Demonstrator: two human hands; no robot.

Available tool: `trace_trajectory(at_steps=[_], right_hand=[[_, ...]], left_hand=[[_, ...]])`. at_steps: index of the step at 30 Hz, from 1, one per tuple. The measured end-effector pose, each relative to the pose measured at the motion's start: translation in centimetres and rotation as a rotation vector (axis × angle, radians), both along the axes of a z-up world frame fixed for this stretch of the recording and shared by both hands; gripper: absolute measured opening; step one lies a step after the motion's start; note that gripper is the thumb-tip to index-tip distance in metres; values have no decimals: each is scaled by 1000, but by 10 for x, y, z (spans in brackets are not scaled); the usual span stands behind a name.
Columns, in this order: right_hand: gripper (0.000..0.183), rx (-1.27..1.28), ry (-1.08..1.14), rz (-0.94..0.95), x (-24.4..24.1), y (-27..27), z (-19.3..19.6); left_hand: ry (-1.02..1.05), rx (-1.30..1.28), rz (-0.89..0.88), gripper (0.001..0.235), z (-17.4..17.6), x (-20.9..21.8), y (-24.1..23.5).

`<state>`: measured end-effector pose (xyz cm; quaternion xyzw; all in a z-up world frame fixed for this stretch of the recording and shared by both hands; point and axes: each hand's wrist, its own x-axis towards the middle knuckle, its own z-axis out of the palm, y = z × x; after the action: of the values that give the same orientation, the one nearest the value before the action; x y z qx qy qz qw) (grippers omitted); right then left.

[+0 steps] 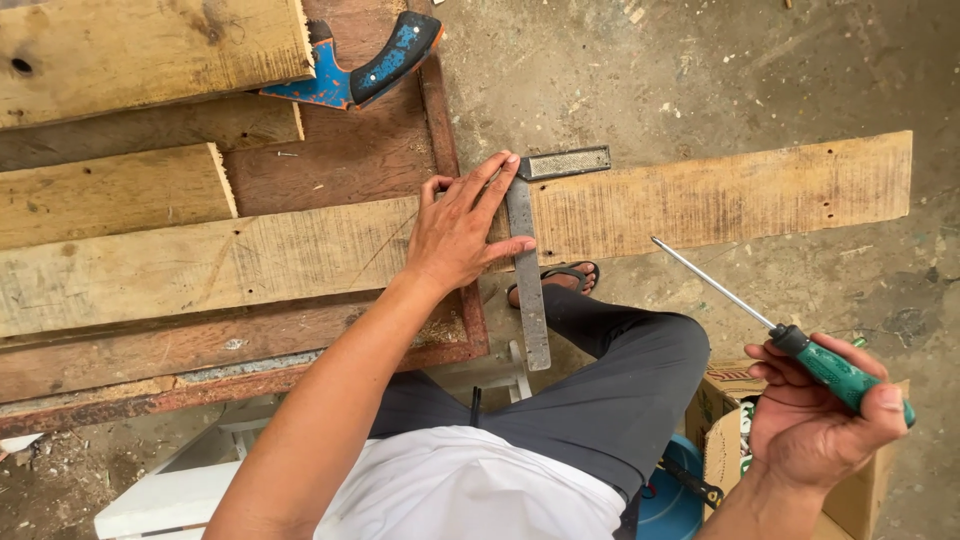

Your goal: Measuring, marking, and sawing a wooden plank on a workbench.

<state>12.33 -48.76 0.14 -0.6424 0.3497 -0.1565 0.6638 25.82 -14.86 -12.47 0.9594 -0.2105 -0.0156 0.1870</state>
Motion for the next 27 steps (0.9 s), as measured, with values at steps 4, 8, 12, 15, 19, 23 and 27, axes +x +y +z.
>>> trace_trajectory(at_steps=[4,8,12,15,19,23,27], right_hand=[[49,76,-71,21,-4,0,-13],[15,108,-255,182,-6,5,-31],[18,9,-310,258,4,30,-37],[24,-148,-301,305,15,51,-45],[18,-283,-369,370,35,77,-50],[18,-292,-371,393,42,90,-49],[18,-293,-361,402,47,93,-51]], left_hand=[[-19,18,3,96,1,0,0],[-9,25,4,96,1,1,0],[-6,14,-2,95,1,0,0],[-8,13,0,96,1,0,0],[30,-149,32,101,-12,-2,-1],[42,-139,29,103,-13,-2,-1],[52,-136,31,104,-13,-2,-1]])
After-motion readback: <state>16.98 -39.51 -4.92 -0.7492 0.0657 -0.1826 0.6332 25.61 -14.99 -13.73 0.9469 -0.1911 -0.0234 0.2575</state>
